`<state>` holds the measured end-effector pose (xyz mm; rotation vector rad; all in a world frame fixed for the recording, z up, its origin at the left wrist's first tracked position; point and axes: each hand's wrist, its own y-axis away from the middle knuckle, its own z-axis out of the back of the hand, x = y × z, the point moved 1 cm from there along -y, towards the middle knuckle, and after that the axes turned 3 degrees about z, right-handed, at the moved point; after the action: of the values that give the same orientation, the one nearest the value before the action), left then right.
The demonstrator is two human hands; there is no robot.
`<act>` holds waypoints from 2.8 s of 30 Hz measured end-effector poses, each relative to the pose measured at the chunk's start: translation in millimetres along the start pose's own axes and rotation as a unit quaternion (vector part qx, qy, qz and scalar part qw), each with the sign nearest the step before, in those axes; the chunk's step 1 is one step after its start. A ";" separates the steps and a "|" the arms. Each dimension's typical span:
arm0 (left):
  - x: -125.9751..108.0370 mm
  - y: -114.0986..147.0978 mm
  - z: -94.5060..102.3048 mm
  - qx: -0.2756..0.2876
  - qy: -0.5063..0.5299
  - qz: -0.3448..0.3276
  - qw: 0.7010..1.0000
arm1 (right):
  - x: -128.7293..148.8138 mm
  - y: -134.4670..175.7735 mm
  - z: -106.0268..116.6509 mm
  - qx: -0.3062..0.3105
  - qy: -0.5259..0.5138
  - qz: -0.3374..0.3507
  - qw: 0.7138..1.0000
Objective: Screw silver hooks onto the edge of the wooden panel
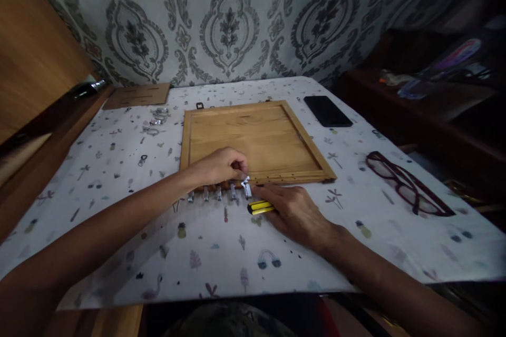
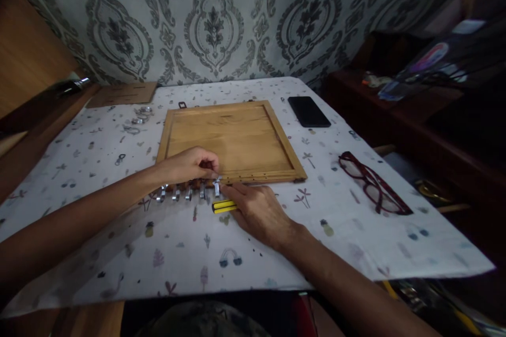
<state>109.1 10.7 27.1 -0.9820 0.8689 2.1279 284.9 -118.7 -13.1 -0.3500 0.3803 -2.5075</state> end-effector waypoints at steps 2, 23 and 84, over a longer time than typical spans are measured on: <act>-1.4 2.5 0.2 0.000 -0.003 0.002 1.000 | 0.4 -0.1 0.1 0.003 -0.001 -0.002 1.000; 4.1 79.6 -15.0 -0.163 -0.367 -0.195 0.895 | 0.9 -0.8 -0.5 -0.027 0.001 0.018 0.999; -1.2 58.1 -45.4 -0.215 -0.356 -0.087 0.905 | 4.9 -2.3 18.5 -0.035 -0.010 -0.032 0.999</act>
<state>83.7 -58.4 22.5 -0.3708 -0.0492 2.3033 285.9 -123.2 5.6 -0.4209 0.4555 -2.5550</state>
